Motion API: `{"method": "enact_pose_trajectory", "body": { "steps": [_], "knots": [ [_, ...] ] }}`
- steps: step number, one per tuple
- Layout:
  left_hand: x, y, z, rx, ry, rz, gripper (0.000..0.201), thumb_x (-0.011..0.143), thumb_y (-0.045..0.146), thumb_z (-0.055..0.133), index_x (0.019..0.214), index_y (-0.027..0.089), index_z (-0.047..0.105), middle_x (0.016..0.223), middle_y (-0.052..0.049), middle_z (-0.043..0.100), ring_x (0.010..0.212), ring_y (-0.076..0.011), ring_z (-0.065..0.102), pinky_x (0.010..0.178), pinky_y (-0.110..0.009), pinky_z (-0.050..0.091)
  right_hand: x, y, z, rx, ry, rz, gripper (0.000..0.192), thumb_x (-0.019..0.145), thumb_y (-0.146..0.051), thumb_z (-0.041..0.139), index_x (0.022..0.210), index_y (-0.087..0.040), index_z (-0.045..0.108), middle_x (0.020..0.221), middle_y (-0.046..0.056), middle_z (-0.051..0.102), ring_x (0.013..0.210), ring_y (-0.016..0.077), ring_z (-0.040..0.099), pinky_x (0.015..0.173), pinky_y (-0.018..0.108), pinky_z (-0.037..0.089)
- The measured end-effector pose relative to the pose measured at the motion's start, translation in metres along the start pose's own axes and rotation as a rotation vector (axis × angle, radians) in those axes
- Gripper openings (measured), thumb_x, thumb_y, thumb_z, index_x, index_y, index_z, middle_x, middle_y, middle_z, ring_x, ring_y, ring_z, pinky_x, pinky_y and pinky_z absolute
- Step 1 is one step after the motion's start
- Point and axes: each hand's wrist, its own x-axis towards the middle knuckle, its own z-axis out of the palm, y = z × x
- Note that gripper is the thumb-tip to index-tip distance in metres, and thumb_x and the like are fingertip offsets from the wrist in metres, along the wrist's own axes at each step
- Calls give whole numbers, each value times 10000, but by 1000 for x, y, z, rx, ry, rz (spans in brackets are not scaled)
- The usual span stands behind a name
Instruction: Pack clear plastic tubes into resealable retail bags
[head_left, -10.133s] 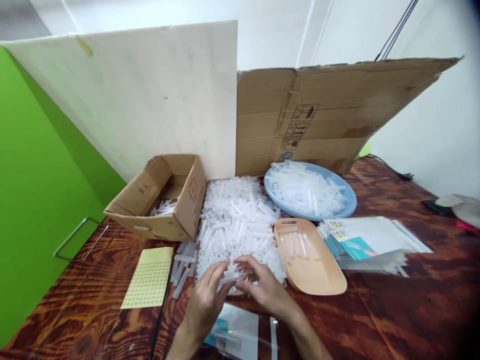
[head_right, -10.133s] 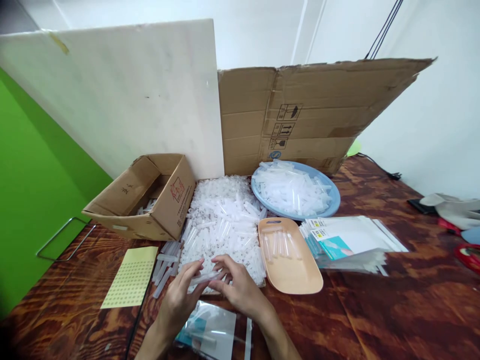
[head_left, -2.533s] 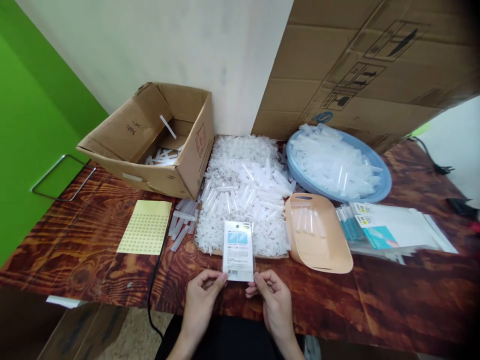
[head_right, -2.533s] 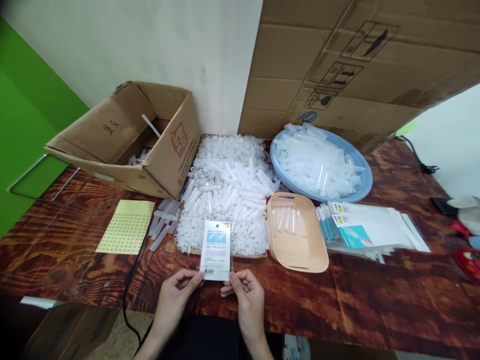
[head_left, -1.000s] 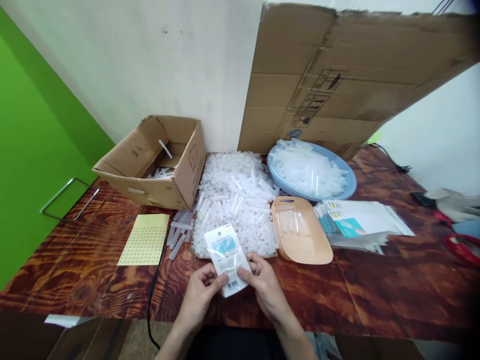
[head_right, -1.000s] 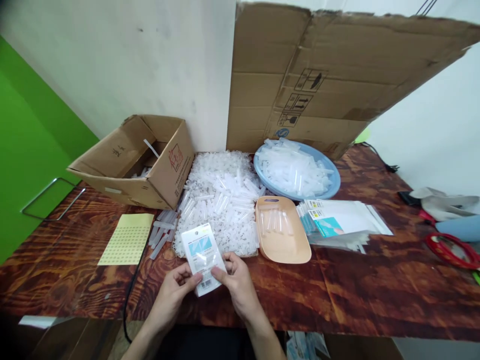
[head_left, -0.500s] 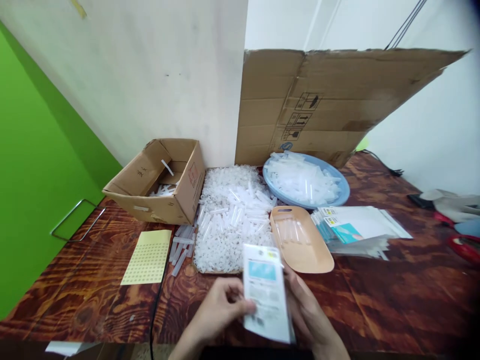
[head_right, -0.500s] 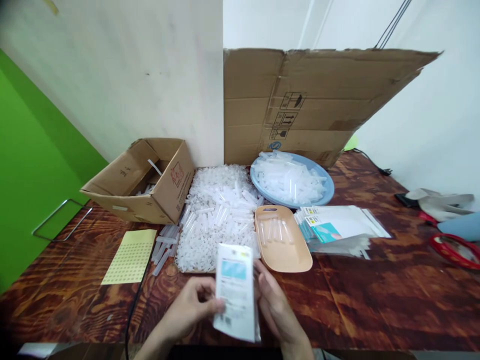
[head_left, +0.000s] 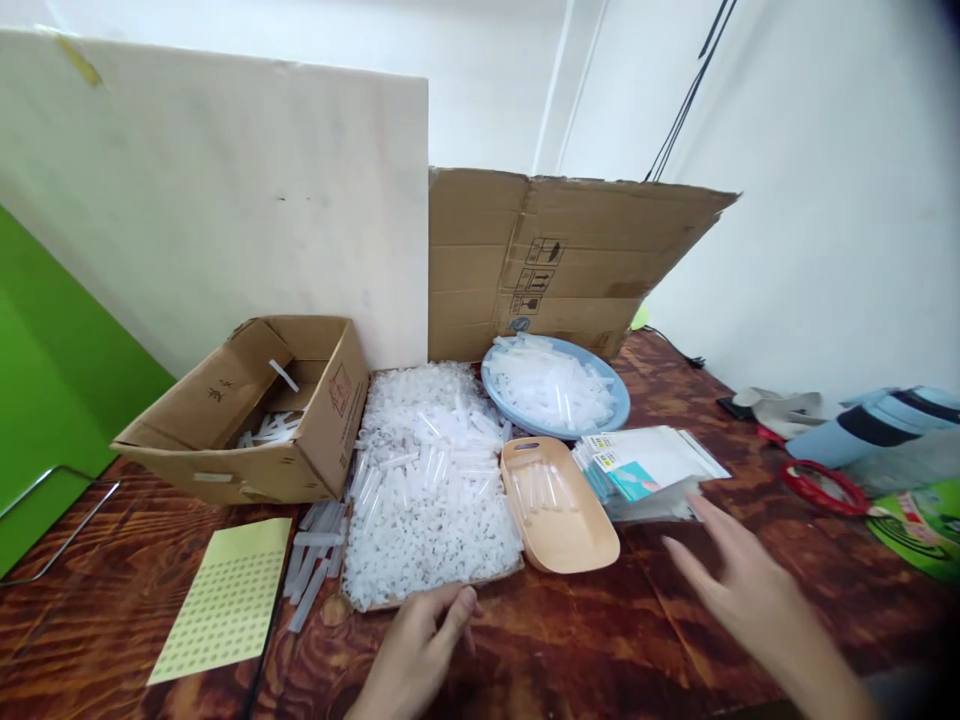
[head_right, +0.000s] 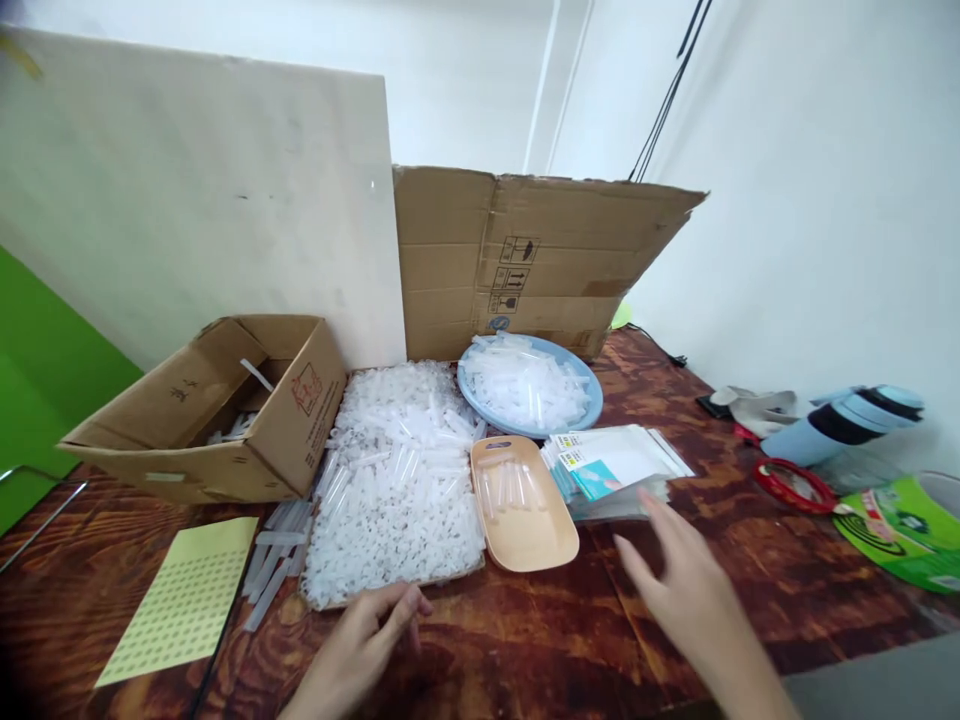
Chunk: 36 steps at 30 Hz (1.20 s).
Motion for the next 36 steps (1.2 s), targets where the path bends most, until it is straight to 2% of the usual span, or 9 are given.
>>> {"method": "enact_pose_trajectory", "body": {
  "steps": [5, 9, 12, 14, 17, 21, 27, 32, 36],
  "knots": [
    [-10, -9, -25, -110, 131, -23, 570, 948, 645, 436, 815, 179, 737, 669, -53, 699, 712, -230, 658, 732, -271, 463, 27, 1, 67, -159, 19, -278, 404, 922, -179, 418, 1248, -122, 651, 1245, 156, 700, 1113, 329, 671, 1088, 576, 388],
    [9, -26, -14, -480, 172, -130, 692, 837, 798, 464, 832, 158, 728, 601, -55, 677, 602, -212, 643, 603, -277, 485, 26, -8, 46, -36, 221, -341, 328, 904, -144, 537, 1183, -160, 707, 1100, 123, 763, 1048, 325, 706, 1098, 559, 416],
    [36, -29, 5, -823, 28, -281, 930, 671, 962, 402, 934, 132, 726, 712, -122, 735, 627, -247, 692, 513, -295, 503, 17, -66, 34, 153, 337, -292, 485, 874, -63, 570, 1329, -213, 643, 1191, 110, 735, 1213, 331, 627, 1112, 556, 412],
    [52, -25, 10, -962, -52, -297, 954, 627, 966, 463, 995, 125, 721, 836, -158, 759, 701, -264, 720, 546, -319, 546, 10, -113, 41, 324, 128, -528, 539, 879, -63, 548, 1374, -270, 609, 1226, 57, 728, 1220, 289, 629, 1104, 481, 448],
    [61, -23, 1, -917, 77, -172, 660, 667, 752, 733, 877, 126, 721, 779, -104, 749, 654, -196, 692, 596, -273, 551, 8, -152, 72, 480, -111, -762, 501, 912, -101, 509, 1361, -299, 607, 1245, 42, 717, 1181, 268, 648, 1061, 471, 490],
    [52, -33, -25, -807, 280, -124, 530, 653, 634, 823, 710, 123, 691, 599, -34, 676, 519, -127, 595, 518, -212, 490, 34, -128, 111, 192, -233, -328, 496, 828, 22, 430, 1208, -181, 675, 1022, 136, 716, 963, 264, 677, 823, 378, 555],
    [34, -46, -38, -614, 416, -110, 532, 592, 633, 843, 612, 150, 621, 567, -4, 619, 528, -131, 558, 510, -217, 455, 69, -88, 132, 29, -448, -463, 286, 807, 8, 510, 877, -210, 682, 1019, 105, 661, 991, 260, 649, 849, 356, 492],
    [24, -51, -36, -646, 443, -111, 567, 550, 590, 881, 589, 173, 498, 548, 40, 527, 504, -92, 483, 500, -185, 366, 68, -83, 135, 288, -355, -452, 240, 885, -46, 466, 944, -190, 648, 1048, 131, 677, 997, 281, 651, 875, 416, 498],
    [14, -48, -33, -709, 369, -141, 565, 541, 511, 916, 626, 170, 474, 559, 59, 502, 468, -46, 382, 488, -166, 269, 59, -114, 121, 738, -229, 10, 206, 923, -278, 617, 1114, -211, 579, 921, 87, 687, 842, 257, 667, 764, 377, 529]
  ]
}}
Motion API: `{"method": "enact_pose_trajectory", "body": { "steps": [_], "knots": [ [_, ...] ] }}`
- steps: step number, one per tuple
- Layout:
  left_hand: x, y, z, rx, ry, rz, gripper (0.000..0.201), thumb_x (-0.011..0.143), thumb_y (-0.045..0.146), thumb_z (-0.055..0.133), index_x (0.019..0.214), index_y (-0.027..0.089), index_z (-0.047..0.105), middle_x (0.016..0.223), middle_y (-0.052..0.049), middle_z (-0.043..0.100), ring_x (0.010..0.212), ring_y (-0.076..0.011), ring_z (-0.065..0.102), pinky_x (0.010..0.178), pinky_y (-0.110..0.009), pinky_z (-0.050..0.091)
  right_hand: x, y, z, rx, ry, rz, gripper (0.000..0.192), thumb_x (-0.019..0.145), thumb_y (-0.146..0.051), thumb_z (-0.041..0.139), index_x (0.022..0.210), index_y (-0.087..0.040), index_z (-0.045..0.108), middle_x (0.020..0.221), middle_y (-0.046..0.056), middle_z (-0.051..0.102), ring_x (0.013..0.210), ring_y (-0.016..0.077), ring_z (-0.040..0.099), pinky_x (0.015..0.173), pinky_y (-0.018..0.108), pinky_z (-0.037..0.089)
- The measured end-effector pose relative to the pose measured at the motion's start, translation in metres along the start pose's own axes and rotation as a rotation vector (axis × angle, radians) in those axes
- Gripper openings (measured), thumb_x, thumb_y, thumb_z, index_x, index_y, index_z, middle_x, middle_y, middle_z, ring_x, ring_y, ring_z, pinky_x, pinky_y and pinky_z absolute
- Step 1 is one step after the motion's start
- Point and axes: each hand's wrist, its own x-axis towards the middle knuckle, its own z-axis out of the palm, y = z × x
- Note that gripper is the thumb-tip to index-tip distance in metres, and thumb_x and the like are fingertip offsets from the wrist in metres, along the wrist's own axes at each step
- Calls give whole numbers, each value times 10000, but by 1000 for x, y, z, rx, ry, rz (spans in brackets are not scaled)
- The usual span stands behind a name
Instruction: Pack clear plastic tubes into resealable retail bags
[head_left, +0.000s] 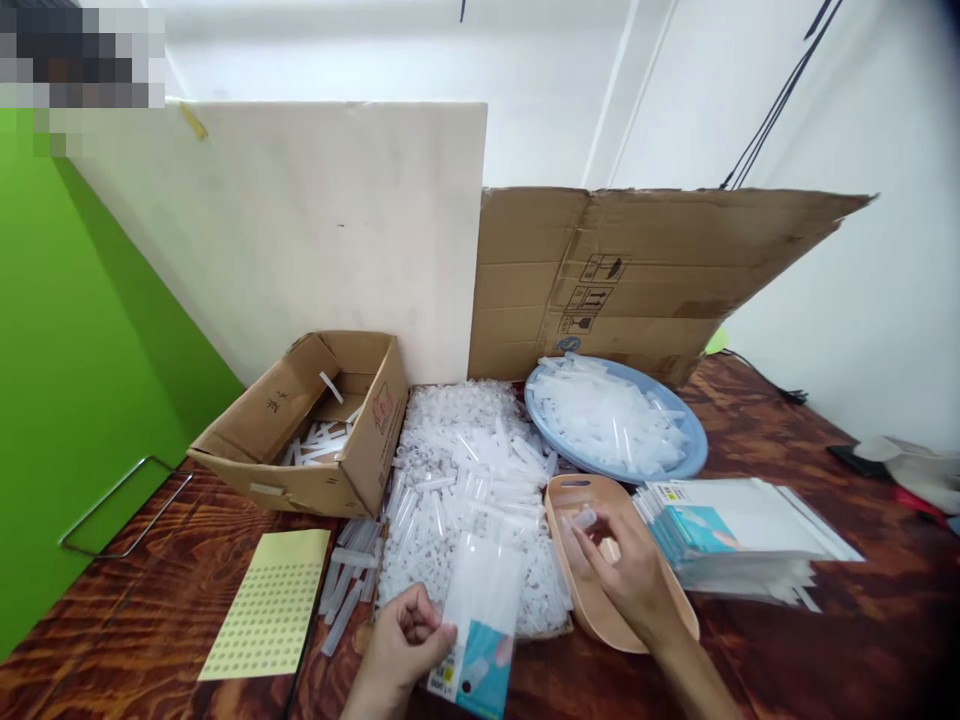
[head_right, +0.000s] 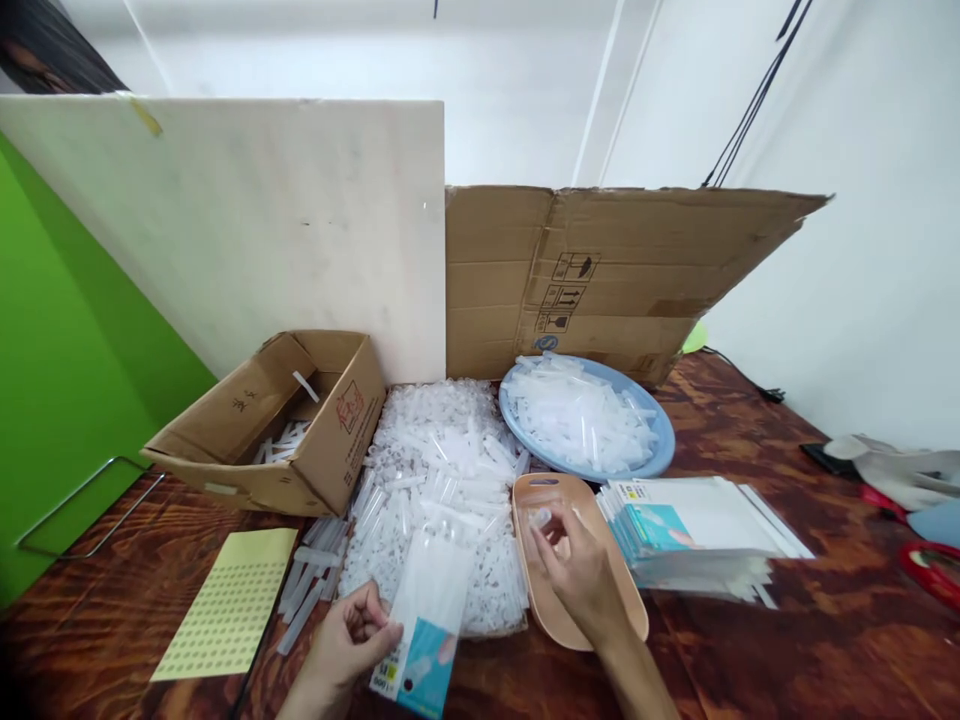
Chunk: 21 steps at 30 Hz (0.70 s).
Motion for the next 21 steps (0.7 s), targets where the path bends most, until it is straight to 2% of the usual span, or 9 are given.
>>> {"method": "enact_pose_trajectory", "body": {
  "steps": [1, 3, 5, 8, 11, 13, 16, 18, 21],
  "knots": [
    [-3, 1, 0, -14, -30, -29, 564, 537, 492, 924, 632, 169, 471, 563, 61, 499, 469, -42, 367, 488, -164, 251, -3, -13, 6, 180, 56, 118, 308, 912, -323, 652, 1179, -223, 537, 878, 63, 684, 774, 237, 663, 707, 349, 532],
    [-7, 5, 2, -37, -76, -87, 556, 533, 459, 936, 642, 167, 474, 561, 66, 488, 479, -42, 354, 493, -162, 230, -8, -41, 21, 567, 67, 287, 452, 905, -377, 674, 1279, -256, 451, 787, 11, 665, 666, 202, 635, 617, 301, 516],
    [-10, 8, 2, -56, -100, -144, 540, 539, 438, 939, 646, 166, 486, 550, 64, 485, 493, -52, 370, 501, -166, 235, -13, -63, 33, 853, 85, 394, 453, 878, -389, 712, 1235, -273, 458, 799, 1, 669, 675, 185, 638, 615, 275, 509],
    [-13, 12, 0, -77, -114, -210, 521, 551, 436, 937, 638, 166, 501, 544, 45, 511, 508, -73, 420, 509, -174, 262, -20, -77, 43, 1067, 134, 529, 413, 823, -372, 776, 1098, -264, 487, 809, 1, 677, 667, 169, 643, 585, 244, 492],
    [-15, 14, -5, -58, -146, -240, 521, 564, 436, 936, 622, 165, 494, 536, 40, 515, 493, -73, 415, 498, -178, 244, -31, -76, 44, 1106, 254, 595, 435, 788, -348, 815, 1051, -263, 479, 739, -23, 663, 612, 145, 620, 566, 221, 480],
    [-17, 15, -7, -40, -168, -240, 503, 601, 433, 921, 629, 165, 496, 538, 44, 503, 492, -71, 399, 494, -181, 232, -38, -74, 43, 1102, 261, 590, 431, 786, -343, 819, 1040, -265, 480, 737, -29, 662, 586, 134, 609, 570, 220, 477],
    [-19, 17, -5, -42, -172, -236, 452, 702, 462, 858, 687, 169, 515, 574, 50, 488, 521, -80, 399, 508, -185, 251, -51, -71, 41, 1074, 75, 527, 355, 833, -372, 769, 1056, -266, 514, 777, -10, 668, 621, 155, 623, 589, 241, 475],
    [-21, 19, -2, -46, -165, -237, 442, 747, 492, 818, 727, 173, 513, 597, 58, 468, 531, -80, 389, 512, -185, 249, -60, -71, 40, 981, -49, 460, 271, 877, -398, 714, 1059, -251, 576, 842, 23, 675, 735, 188, 644, 666, 270, 492],
    [-24, 21, -1, -13, -157, -222, 455, 765, 527, 792, 746, 173, 506, 608, 66, 440, 526, -74, 356, 501, -187, 216, -69, -70, 37, 815, -156, 345, 246, 911, -440, 652, 1028, -224, 672, 968, 68, 674, 898, 237, 630, 803, 317, 494]
  ]
}}
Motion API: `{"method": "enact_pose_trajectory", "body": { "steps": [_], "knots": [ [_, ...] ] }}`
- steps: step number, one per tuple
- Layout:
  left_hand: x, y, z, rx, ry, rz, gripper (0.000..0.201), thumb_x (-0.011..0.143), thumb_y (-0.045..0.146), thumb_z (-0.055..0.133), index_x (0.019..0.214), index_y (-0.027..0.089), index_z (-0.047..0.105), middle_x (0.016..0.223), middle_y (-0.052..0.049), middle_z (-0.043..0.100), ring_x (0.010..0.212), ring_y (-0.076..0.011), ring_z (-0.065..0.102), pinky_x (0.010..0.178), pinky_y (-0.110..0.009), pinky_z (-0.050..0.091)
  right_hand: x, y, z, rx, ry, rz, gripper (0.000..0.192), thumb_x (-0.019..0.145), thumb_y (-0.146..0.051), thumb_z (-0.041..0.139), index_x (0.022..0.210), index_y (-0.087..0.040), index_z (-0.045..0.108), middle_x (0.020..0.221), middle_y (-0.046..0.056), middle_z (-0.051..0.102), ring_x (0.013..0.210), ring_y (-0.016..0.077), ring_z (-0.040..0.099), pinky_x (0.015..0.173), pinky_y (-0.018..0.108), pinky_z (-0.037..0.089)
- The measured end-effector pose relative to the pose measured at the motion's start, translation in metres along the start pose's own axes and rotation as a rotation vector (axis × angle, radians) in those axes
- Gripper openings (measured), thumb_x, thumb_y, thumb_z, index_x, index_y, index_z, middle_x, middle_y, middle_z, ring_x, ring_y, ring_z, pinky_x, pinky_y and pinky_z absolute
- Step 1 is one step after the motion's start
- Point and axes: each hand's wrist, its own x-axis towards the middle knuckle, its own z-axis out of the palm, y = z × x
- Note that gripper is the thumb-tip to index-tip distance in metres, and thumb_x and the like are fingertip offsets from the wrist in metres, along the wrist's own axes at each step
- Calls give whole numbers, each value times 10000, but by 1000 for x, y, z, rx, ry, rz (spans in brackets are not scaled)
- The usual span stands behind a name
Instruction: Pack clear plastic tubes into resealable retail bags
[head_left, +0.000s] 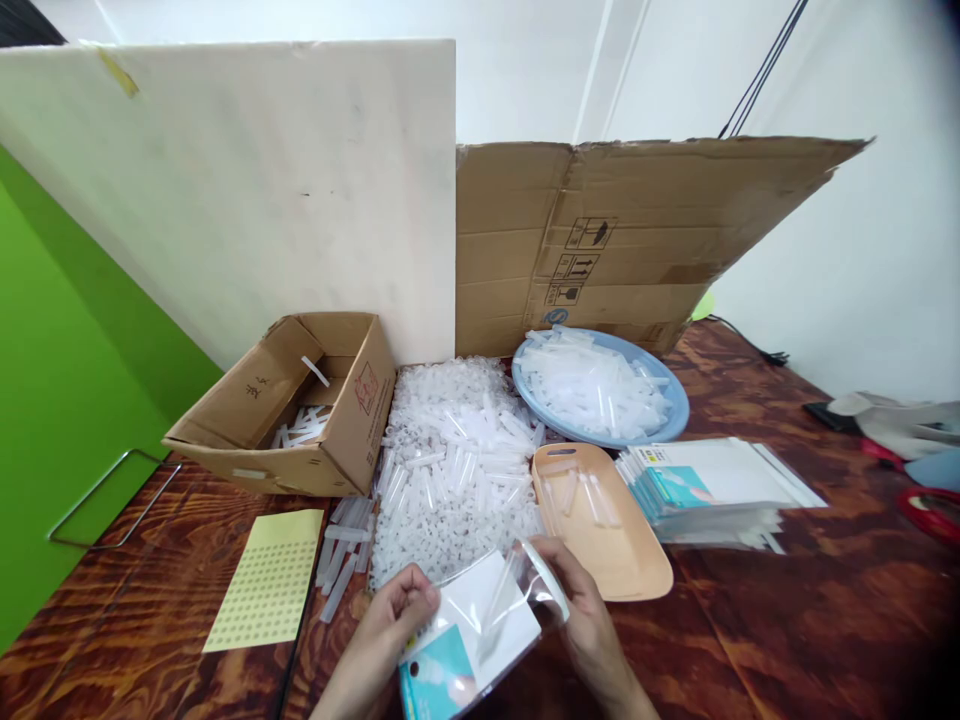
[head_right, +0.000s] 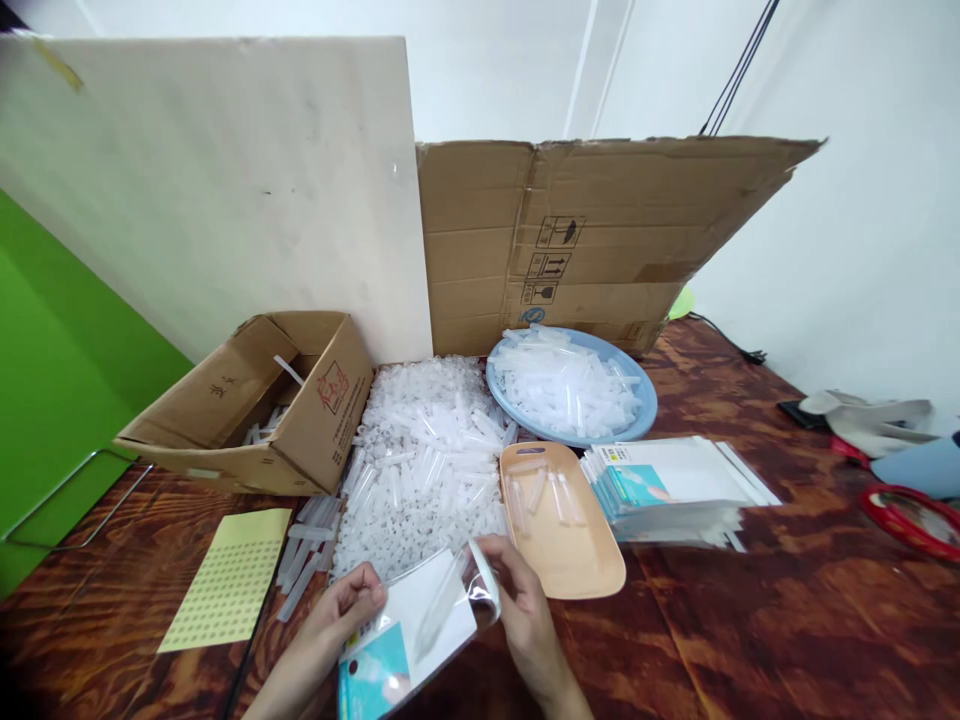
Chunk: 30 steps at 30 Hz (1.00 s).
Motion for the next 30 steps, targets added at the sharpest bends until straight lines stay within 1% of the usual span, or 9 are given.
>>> {"method": "enact_pose_trajectory", "body": {
  "steps": [3, 9, 15, 19, 22, 24, 26, 28, 30],
  "knots": [
    [-3, -2, -3, 22, 23, 11, 466, 758, 549, 788, 746, 171, 515, 612, 63, 442, 528, -74, 350, 497, -186, 213, -7, -3, 0, -76, -28, -45, 263, 913, -461, 636, 1008, -228, 714, 1035, 81, 670, 968, 269, 617, 860, 340, 490],
    [-5, 0, -14, 48, 97, 37, 489, 741, 573, 786, 729, 175, 503, 597, 74, 409, 510, -72, 317, 487, -180, 198, -16, -13, 11, -204, -75, -10, 210, 957, -372, 581, 905, -255, 748, 1030, 75, 657, 970, 261, 617, 833, 326, 505],
    [-9, 15, -17, 176, 87, 76, 451, 782, 578, 741, 766, 183, 522, 654, 58, 439, 558, -96, 363, 504, -185, 249, -19, -9, 20, -270, -125, -28, 192, 940, -311, 586, 925, -277, 774, 1181, 79, 633, 1123, 285, 589, 977, 379, 476],
    [-12, 18, -20, 328, 10, 102, 421, 829, 564, 700, 774, 175, 548, 674, 40, 480, 623, -118, 406, 563, -195, 296, -20, -10, 17, -299, -219, 2, 200, 943, -293, 576, 988, -269, 769, 1249, 87, 607, 1091, 271, 607, 968, 369, 487],
    [-16, 16, -28, 435, -49, 111, 389, 865, 543, 665, 787, 176, 564, 705, 21, 527, 675, -143, 468, 608, -207, 341, -9, -17, 11, -381, -232, -18, 210, 960, -276, 539, 911, -242, 740, 1119, 82, 616, 990, 244, 621, 887, 332, 504],
    [-20, 11, -35, 546, -69, 126, 333, 891, 500, 652, 812, 179, 609, 758, -4, 593, 751, -172, 541, 677, -222, 393, 6, -22, 11, -492, -132, -73, 236, 982, -238, 481, 872, -225, 689, 1003, 73, 605, 935, 230, 616, 845, 321, 495],
    [-25, 5, -40, 693, -91, 135, 252, 883, 441, 682, 841, 193, 680, 825, -31, 668, 839, -210, 605, 765, -250, 433, 25, -23, 16, -657, -79, -143, 231, 990, -182, 430, 927, -221, 650, 952, 66, 605, 895, 222, 616, 819, 320, 484],
    [-28, 0, -42, 807, -99, 182, 178, 848, 393, 735, 906, 225, 748, 947, -61, 724, 943, -255, 640, 862, -291, 458, 45, -18, 27, -914, -167, -180, 219, 977, -139, 436, 1001, -217, 639, 971, 69, 627, 877, 221, 626, 800, 320, 480],
    [-28, 0, -38, 861, -94, 282, 190, 848, 362, 741, 1008, 266, 775, 1104, -85, 721, 1050, -286, 639, 939, -327, 465, 63, -8, 42, -1209, -282, -169, 182, 945, -114, 495, 980, -203, 650, 996, 81, 645, 866, 227, 639, 751, 312, 480]
  ]
}}
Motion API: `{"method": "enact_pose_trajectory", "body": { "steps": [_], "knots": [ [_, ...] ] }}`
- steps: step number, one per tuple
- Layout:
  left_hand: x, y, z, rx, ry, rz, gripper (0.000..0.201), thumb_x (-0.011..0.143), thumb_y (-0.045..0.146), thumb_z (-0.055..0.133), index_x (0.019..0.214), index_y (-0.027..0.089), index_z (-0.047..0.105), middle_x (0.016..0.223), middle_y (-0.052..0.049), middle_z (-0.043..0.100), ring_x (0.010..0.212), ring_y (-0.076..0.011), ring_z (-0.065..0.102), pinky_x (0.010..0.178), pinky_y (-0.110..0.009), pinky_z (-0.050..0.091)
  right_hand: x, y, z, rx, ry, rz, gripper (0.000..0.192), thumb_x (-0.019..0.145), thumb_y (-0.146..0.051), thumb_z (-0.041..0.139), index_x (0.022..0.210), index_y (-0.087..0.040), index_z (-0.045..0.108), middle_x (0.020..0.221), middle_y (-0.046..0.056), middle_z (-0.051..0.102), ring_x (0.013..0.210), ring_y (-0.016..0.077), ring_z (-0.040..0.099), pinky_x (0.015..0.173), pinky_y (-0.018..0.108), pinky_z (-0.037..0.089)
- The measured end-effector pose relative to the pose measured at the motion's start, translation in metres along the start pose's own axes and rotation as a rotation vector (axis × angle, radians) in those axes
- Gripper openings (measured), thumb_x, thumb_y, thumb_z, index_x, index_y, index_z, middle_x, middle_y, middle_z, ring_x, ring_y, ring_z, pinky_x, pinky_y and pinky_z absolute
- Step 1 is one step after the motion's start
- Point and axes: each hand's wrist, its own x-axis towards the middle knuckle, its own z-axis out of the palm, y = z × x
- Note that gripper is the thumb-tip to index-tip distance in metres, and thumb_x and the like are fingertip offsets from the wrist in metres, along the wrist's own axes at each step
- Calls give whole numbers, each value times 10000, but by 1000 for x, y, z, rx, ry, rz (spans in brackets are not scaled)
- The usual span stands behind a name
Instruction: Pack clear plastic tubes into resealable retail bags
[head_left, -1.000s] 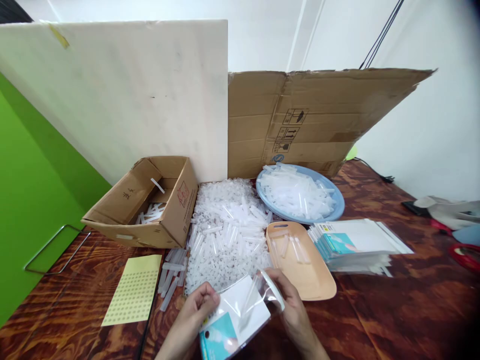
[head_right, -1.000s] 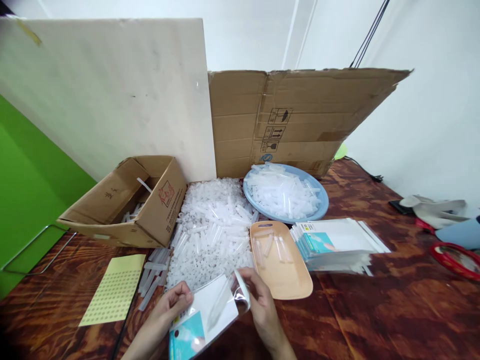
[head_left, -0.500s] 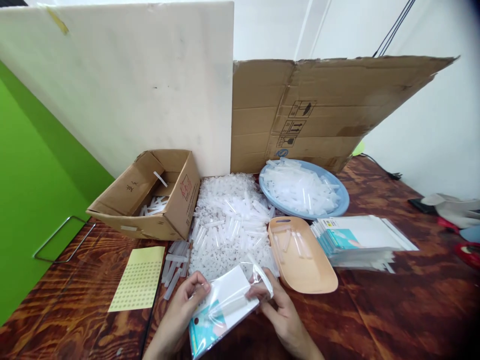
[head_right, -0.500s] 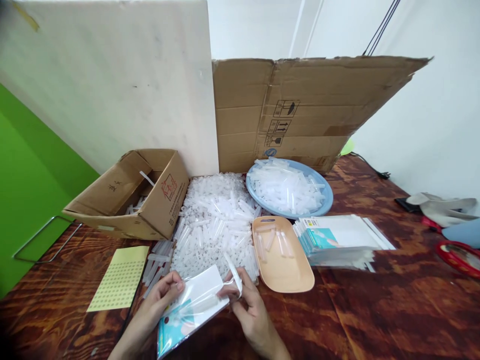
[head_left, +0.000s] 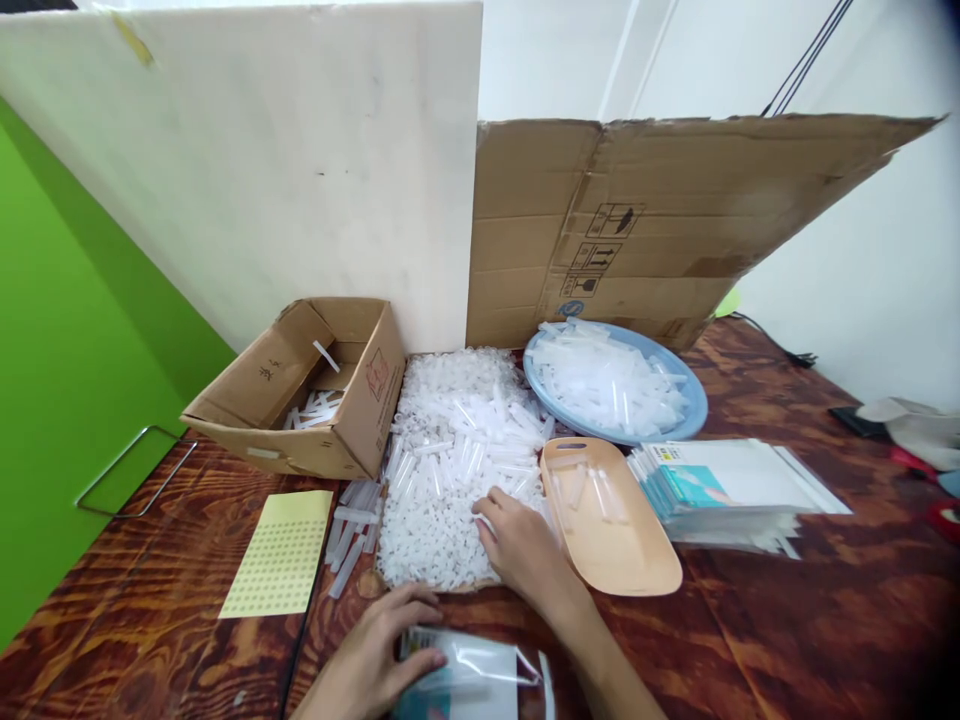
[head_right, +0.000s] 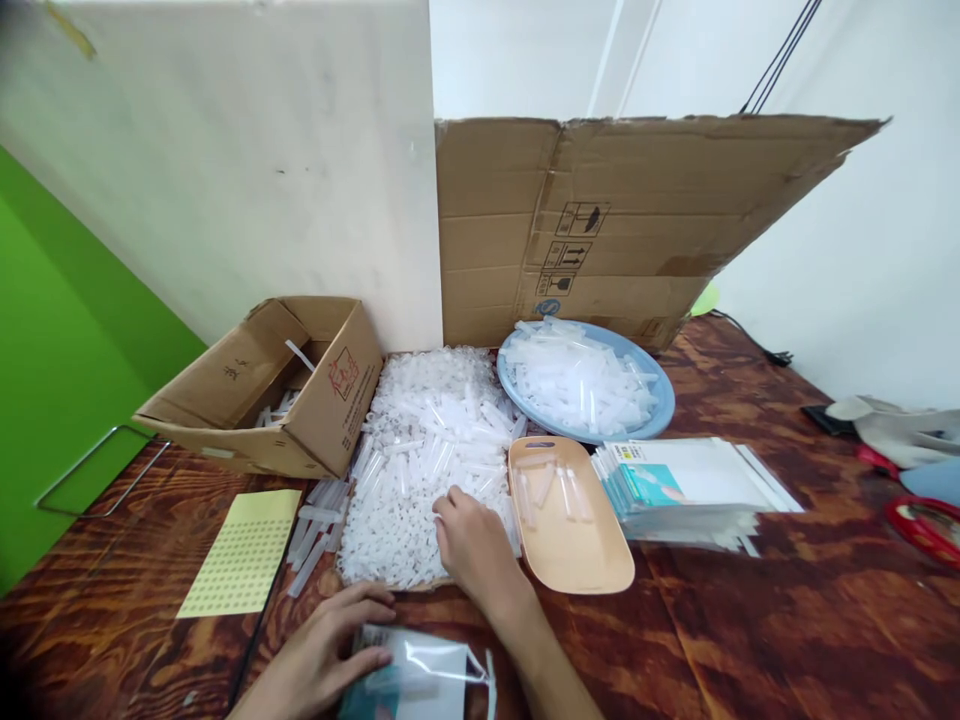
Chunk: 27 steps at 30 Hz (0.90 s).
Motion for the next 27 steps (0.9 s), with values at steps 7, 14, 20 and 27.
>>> {"method": "enact_pose_trajectory", "body": {
  "steps": [7, 14, 20, 27],
  "knots": [
    [67, 26, -15, 259, 327, 275, 204, 977, 296, 556, 954, 232, 748, 961, -84, 704, 928, -241, 665, 851, -317, 496, 27, -2, 38, -205, -56, -9, 199, 918, -23, 495, 916, -154, 644, 934, 110, 672, 811, 233, 671, 675, 296, 460],
    [147, 19, -3, 573, 538, 67, 132, 879, 241, 688, 971, 156, 727, 908, -132, 725, 887, -306, 679, 818, -386, 488, 12, 11, 25, 37, 114, 22, 108, 1016, -166, 457, 1025, -184, 563, 939, 74, 677, 821, 216, 672, 681, 287, 481],
    [142, 13, -6, 487, 519, 156, 219, 926, 189, 571, 1094, 182, 712, 971, -95, 716, 941, -260, 667, 868, -370, 497, 8, 14, 2, 660, 309, 107, 145, 981, -254, 563, 928, -200, 687, 866, 45, 677, 754, 194, 662, 698, 305, 522],
    [93, 44, 4, 48, 385, 303, 264, 996, 283, 519, 1214, 232, 659, 1081, -79, 636, 1036, -224, 618, 911, -321, 485, 18, 1, 1, 1382, 324, 200, 297, 825, -452, 777, 923, -193, 671, 903, 32, 667, 822, 212, 723, 816, 378, 599]
  ]
}}
